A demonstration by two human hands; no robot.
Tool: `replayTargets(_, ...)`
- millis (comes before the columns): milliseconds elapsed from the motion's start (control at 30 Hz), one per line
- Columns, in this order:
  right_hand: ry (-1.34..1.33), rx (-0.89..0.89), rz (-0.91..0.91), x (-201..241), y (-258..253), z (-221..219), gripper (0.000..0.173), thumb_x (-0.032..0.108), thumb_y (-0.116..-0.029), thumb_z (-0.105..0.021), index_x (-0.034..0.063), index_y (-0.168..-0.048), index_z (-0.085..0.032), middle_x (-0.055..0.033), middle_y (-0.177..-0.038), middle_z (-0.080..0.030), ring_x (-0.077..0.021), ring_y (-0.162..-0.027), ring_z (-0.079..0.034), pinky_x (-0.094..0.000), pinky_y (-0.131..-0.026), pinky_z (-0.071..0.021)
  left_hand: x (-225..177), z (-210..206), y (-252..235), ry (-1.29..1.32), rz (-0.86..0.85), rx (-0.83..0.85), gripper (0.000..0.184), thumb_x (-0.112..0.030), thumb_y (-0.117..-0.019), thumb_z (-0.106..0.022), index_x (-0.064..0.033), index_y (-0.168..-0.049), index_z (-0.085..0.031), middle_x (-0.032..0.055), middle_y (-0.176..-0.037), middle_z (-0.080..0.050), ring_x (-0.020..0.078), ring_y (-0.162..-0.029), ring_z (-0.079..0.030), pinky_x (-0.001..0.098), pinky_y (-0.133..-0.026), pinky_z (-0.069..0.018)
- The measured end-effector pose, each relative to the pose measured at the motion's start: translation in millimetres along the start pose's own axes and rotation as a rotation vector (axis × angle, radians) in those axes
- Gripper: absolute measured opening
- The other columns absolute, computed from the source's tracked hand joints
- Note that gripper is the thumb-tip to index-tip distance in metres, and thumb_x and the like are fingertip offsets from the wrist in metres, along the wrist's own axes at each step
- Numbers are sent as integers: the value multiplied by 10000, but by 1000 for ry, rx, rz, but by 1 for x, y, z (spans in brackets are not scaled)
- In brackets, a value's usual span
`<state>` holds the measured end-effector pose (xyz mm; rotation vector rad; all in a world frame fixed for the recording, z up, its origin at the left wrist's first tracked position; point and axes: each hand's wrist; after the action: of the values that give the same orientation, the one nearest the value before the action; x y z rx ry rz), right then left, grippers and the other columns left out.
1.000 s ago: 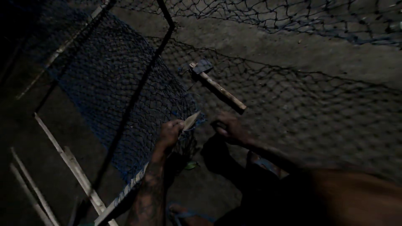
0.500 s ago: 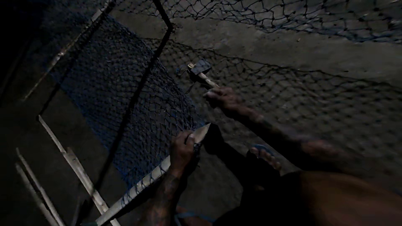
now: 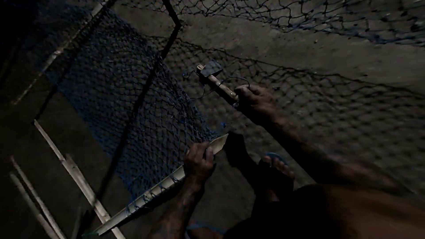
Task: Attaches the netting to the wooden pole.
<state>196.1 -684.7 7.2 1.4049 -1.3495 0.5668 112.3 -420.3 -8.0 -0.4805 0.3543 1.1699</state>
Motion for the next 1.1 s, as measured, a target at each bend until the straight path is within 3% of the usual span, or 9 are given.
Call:
replayTargets(100,-4,80,-51,5,2,-3,223,166,-1079,-503,17,-1128,-663,-37,-812,-686,-120,-663,-684,-296,-658,-626,3,-7,6,-5,0,27,351,-322,-964,-586,-53,-1083,-779,126,-947,-722,237,-808,-695,412,-693,-569)
replayTargets(233,88,193,-82,-5,8,2,184,101,-1050,-523,11,-1128,-663,-61,-894,-710,-154,-767,-705,-334,-757,-625,2,-9,12,-13,-6,62,367,-355,-953,-614,-59,-1101,-772,122,-970,-730,235,-838,-704,411,-717,-577)
replayTargets(500,22,74,-146,-21,25,26,326,237,-1113,-377,48,-1134,-641,-75,-1005,-732,-180,-853,-721,-342,-804,-615,5,-14,25,-32,-37,39,359,-378,-915,-637,-76,-1047,-780,96,-907,-721,221,-791,-693,390,-677,-563)
replayTargets(633,-119,11,-165,-19,34,32,313,208,-1123,-349,53,-1098,-620,-40,-866,-702,-159,-763,-718,-353,-789,-634,4,-15,27,-49,-43,41,356,-386,-920,-645,-87,-1056,-782,97,-927,-723,226,-802,-693,386,-678,-558)
replayTargets(767,-302,126,-27,-15,33,48,376,241,-1109,-309,135,-1006,-655,55,-683,-586,-84,-599,-612,-303,-675,-607,4,-17,29,-68,-56,42,352,-388,-930,-634,-94,-1059,-778,96,-934,-725,230,-821,-696,386,-690,-557)
replayTargets(867,-292,231,88,-1,31,53,341,286,-1100,-352,179,-1027,-668,97,-637,-543,-68,-580,-575,-314,-695,-585,5,-20,32,-92,-70,28,342,-387,-931,-629,-100,-1042,-778,93,-914,-718,228,-804,-688,379,-677,-550)
replayTargets(967,-139,24,33,61,68,-3,360,190,-1110,-229,177,-950,-551,100,-611,-450,3,-531,-502,-144,-607,-495,4,-20,33,-101,-74,39,336,-384,-937,-628,-100,-1039,-776,89,-907,-713,223,-794,-683,371,-670,-542)
replayTargets(1033,-68,-29,39,89,86,-34,305,93,-1108,-272,80,-973,-545,9,-720,-480,-32,-617,-517,-121,-633,-471,2,-19,33,-94,-67,52,323,-375,-939,-638,-104,-1050,-775,90,-915,-714,225,-808,-684,375,-682,-545)
replayTargets(1100,-36,240,251,81,74,-20,298,163,-1094,-367,153,-981,-642,67,-770,-642,-24,-630,-623,-162,-614,-557,1,-20,33,-90,-59,64,316,-376,-941,-656,-103,-1049,-773,93,-922,-719,233,-817,-694,387,-691,-559)
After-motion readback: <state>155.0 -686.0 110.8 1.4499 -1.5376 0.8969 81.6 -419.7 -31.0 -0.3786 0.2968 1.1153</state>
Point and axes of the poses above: each hand's wrist, its own y-axis away from the middle knuckle, its own z-axis out of the back of the hand, x = y × z
